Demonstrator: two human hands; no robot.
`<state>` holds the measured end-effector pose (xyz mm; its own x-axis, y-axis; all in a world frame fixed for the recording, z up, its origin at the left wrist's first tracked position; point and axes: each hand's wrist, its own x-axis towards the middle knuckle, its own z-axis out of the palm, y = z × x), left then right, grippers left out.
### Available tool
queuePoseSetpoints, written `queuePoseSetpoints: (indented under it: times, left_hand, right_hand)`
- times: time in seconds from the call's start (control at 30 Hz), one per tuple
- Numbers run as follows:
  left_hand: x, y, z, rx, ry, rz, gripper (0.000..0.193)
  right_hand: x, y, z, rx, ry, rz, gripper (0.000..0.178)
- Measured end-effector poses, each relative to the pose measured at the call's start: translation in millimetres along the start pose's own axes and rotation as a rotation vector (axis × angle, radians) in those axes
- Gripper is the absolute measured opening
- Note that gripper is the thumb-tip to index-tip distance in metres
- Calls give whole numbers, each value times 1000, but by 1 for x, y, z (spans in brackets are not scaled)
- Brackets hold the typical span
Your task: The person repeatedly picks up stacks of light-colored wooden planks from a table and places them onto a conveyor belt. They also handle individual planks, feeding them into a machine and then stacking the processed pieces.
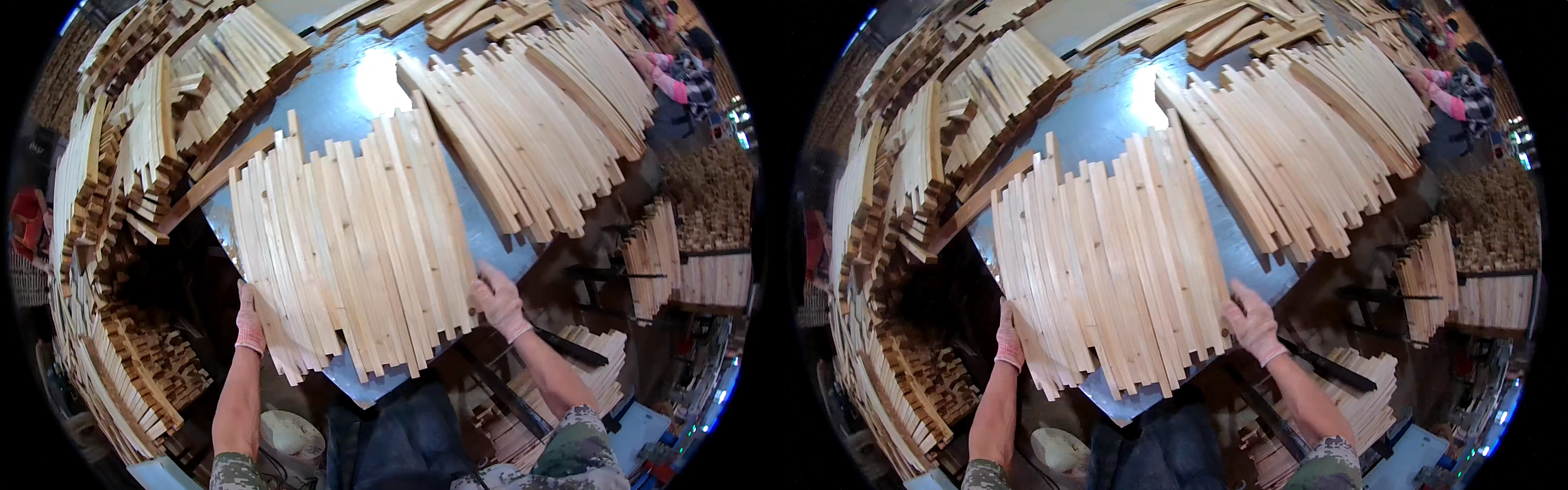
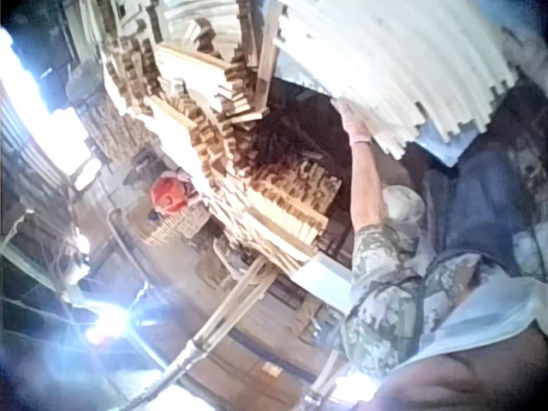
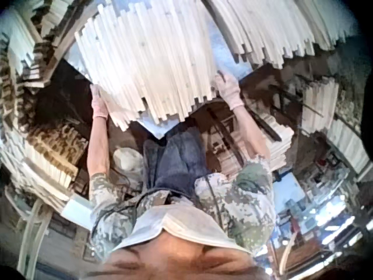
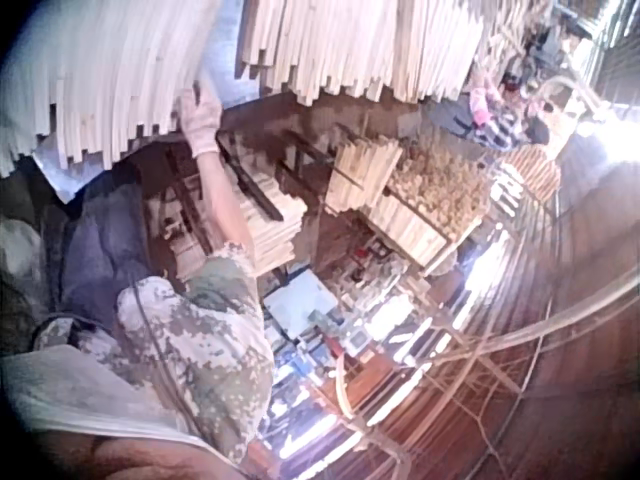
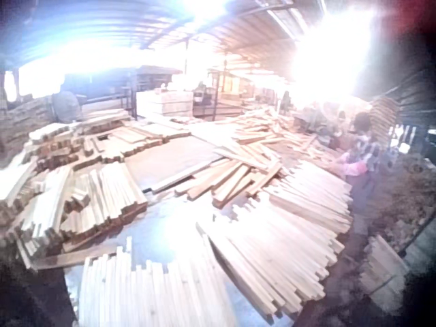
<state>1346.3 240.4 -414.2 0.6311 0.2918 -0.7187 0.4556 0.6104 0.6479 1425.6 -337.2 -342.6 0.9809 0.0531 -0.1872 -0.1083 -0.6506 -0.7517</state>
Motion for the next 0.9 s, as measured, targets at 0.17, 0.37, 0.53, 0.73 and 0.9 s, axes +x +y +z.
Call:
queuePoseSetpoints:
  times: [0.17,0.37,0.53,0.73,0.9]
  left_hand:
    - [6,28,40,-13,-64,-38,89]
    - [-7,-2,6,-30,-74,-31,89]
    - [-80,-26,-9,59,-77,-185,75]
    - [-139,-54,-32,221,-208,-266,65]
    - [-159,-83,-49,201,-242,-327,57]
  right_hand:
    - [112,-15,39,145,222,-51,65]
    - [81,-46,43,584,-46,151,77]
    - [-20,-39,38,806,53,371,85]
    - [-115,-3,24,681,-87,602,67]
    - [-136,38,17,795,-131,640,73]
